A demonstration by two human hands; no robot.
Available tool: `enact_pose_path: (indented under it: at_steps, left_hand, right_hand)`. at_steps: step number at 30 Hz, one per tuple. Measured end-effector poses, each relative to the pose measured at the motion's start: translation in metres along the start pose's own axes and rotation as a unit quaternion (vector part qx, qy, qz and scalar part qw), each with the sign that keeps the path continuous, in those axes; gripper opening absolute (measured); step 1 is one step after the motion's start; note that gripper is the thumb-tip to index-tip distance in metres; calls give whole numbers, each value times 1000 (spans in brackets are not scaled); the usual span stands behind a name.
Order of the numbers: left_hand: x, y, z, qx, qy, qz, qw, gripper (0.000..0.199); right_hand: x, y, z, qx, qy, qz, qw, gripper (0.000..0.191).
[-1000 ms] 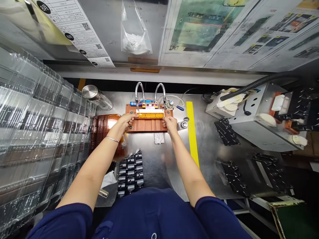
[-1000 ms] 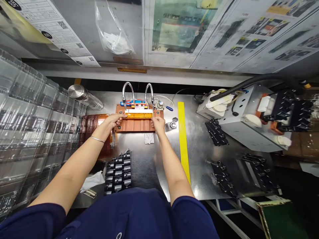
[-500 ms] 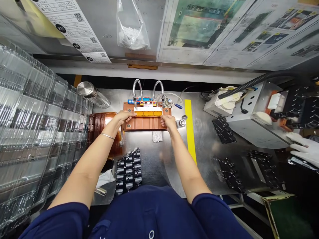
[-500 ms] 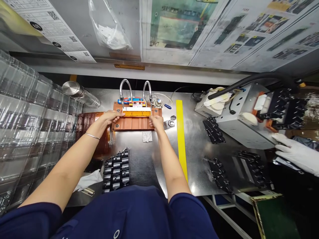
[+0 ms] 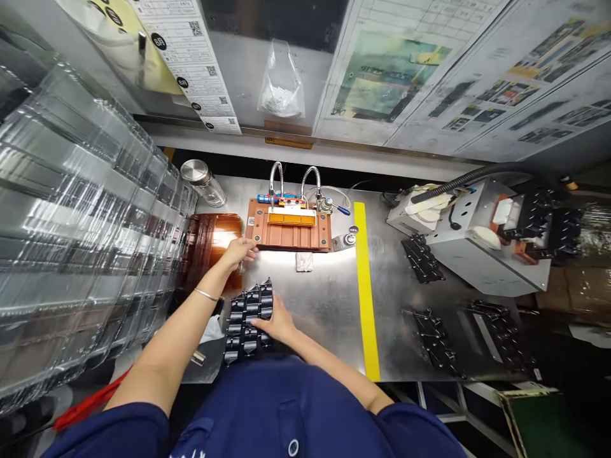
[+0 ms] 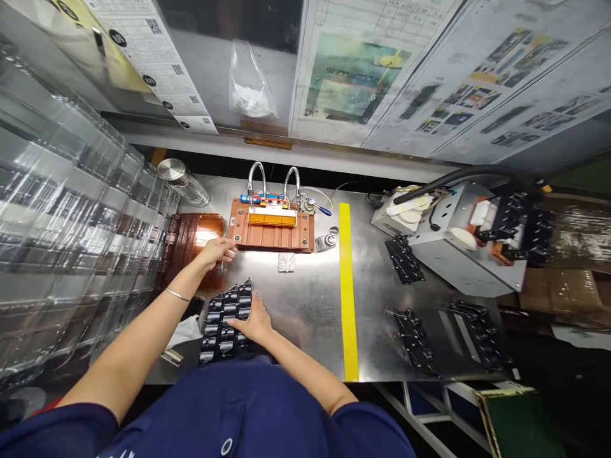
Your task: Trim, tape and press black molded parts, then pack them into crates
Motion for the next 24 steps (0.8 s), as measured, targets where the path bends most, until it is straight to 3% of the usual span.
enact_pose_path:
  at_steps: [3,5,7,10,13,15,19,22,24]
  left_hand:
    - [-20,-5,-11,-2,-37,-11,999,18]
    - [-32,-4,-10,14,-102,9,995,18]
    - [-43,-2,-4,53,-207,71,974,19]
    - [-57,-10,8,153,-394,157,892,23]
    - [-55,-33,12,280,-510,130,803,26]
    - [-43,-46,11,358,-525,102,765,25]
    - [-12,-57,12,455,-511,90,724,26]
    - [3,-59,17,481,-527,93,695,25]
    - [8,-60,19,485,-540,99,681,25]
  right_hand:
    - [-2,8,11,-22,-10,41,999,49]
    - [4,34,-5,-26,-6,42,999,35]
    - [12,67,-39,-110,49,85,989,37]
    - [24,102,-98,-279,200,153,927,46]
    - [44,108,-131,-377,290,173,863,47]
    - [58,105,-133,-415,294,180,842,43]
    - [76,106,-118,-449,308,172,821,38]
    - [80,129,-115,-443,316,171,822,37]
    - [83,154,-119,-424,279,217,834,42]
Point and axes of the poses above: each hand's wrist, its own x-axis towards the middle knuckle, its own y-axis out of the back of the hand, z = x × y, the point moved 3 cm from there along x, towards the middle knuckle, and after that the axes turned 7 degrees about x, right-handed, at the moved point
